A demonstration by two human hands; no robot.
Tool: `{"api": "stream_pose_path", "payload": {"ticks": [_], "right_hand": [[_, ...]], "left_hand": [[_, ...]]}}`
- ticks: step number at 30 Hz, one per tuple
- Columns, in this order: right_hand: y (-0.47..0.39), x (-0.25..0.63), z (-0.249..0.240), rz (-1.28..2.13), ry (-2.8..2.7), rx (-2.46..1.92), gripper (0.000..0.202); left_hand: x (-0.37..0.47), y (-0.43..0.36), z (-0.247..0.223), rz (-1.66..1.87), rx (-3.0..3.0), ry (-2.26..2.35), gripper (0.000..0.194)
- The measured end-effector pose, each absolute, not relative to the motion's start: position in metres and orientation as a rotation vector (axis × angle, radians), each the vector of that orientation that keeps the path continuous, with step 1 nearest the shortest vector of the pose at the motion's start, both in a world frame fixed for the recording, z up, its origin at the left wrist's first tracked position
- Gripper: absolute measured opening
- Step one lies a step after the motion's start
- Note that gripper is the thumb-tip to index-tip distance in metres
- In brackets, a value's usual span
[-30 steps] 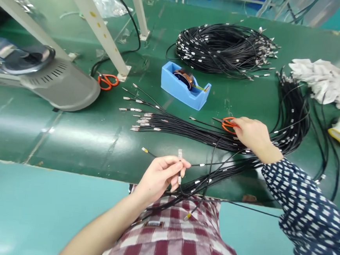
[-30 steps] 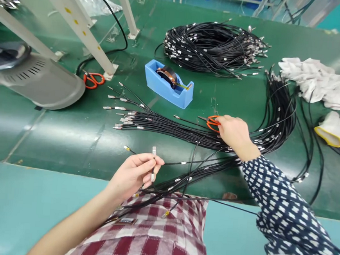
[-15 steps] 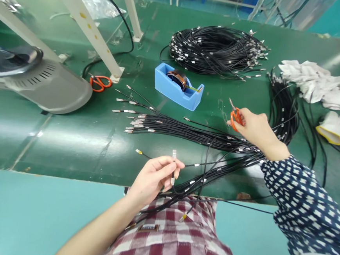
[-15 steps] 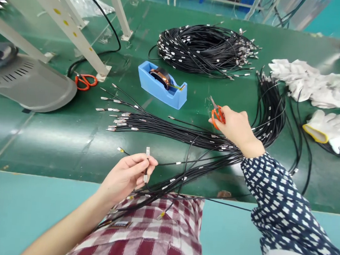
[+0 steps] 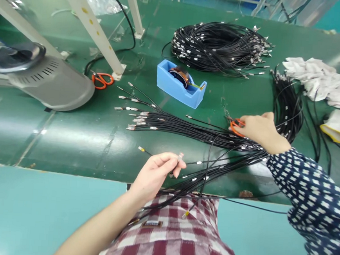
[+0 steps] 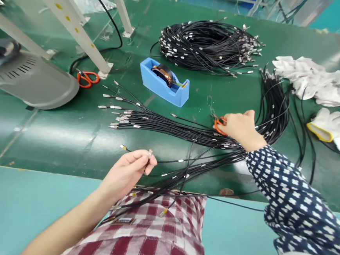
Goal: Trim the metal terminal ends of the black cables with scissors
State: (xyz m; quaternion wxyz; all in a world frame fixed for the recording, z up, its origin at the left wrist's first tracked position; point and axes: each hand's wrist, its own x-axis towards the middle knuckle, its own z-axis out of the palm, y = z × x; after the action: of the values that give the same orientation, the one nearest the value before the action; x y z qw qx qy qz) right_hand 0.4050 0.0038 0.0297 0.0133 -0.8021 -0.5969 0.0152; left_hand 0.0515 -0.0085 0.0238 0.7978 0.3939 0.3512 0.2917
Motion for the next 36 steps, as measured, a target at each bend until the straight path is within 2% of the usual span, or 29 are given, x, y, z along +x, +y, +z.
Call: {"api": "stream_pose_path", "payload": {"ticks": [4, 5, 7, 8, 10, 12, 17, 25, 31, 36], "right_hand": [[-0.014, 0.367, 0.046, 0.344, -1.776, -2.368, 0.047], [-0.022, 0.352, 0.052, 0.491, -1.764, -2.28, 0.048], [-0.038, 0.319, 0.063, 1.087, -1.474, -1.939, 0.044], [-0.045, 0.304, 0.066, 1.266, -1.355, -1.8, 0.042], [-0.057, 0.279, 0.066, 1.496, -1.219, -1.622, 0.037], [-0.065, 0.266, 0.061, 1.588, -1.089, -1.494, 0.034], [-0.079, 0.263, 0.051, 1.554, -0.985, -1.438, 0.033], [-0.108, 0.263, 0.043, 1.213, -1.316, -1.575, 0.022], [-0.12, 0.286, 0.056, 0.818, -1.937, -1.687, 0.037], [-0.122, 0.298, 0.067, 0.721, -2.232, -1.73, 0.028]], "left_hand": [[0.052, -0.01, 0.018, 0.581, 0.891, 0.69, 0.027], [0.053, -0.012, 0.018, 0.55, 0.906, 0.67, 0.026], [0.055, -0.016, 0.019, 0.516, 0.995, 0.675, 0.023], [0.056, -0.018, 0.02, 0.529, 1.087, 0.697, 0.021], [0.059, -0.022, 0.021, 0.609, 1.356, 0.74, 0.015], [0.06, -0.025, 0.022, 0.718, 1.64, 0.729, 0.011], [0.06, -0.032, 0.016, 0.877, 1.926, 0.637, 0.008], [0.061, -0.038, 0.018, 0.759, 1.941, 0.622, 0.01], [0.058, -0.04, 0.019, 0.73, 2.005, 0.558, 0.012], [0.055, -0.042, 0.017, 0.78, 2.122, 0.539, 0.007]]}}
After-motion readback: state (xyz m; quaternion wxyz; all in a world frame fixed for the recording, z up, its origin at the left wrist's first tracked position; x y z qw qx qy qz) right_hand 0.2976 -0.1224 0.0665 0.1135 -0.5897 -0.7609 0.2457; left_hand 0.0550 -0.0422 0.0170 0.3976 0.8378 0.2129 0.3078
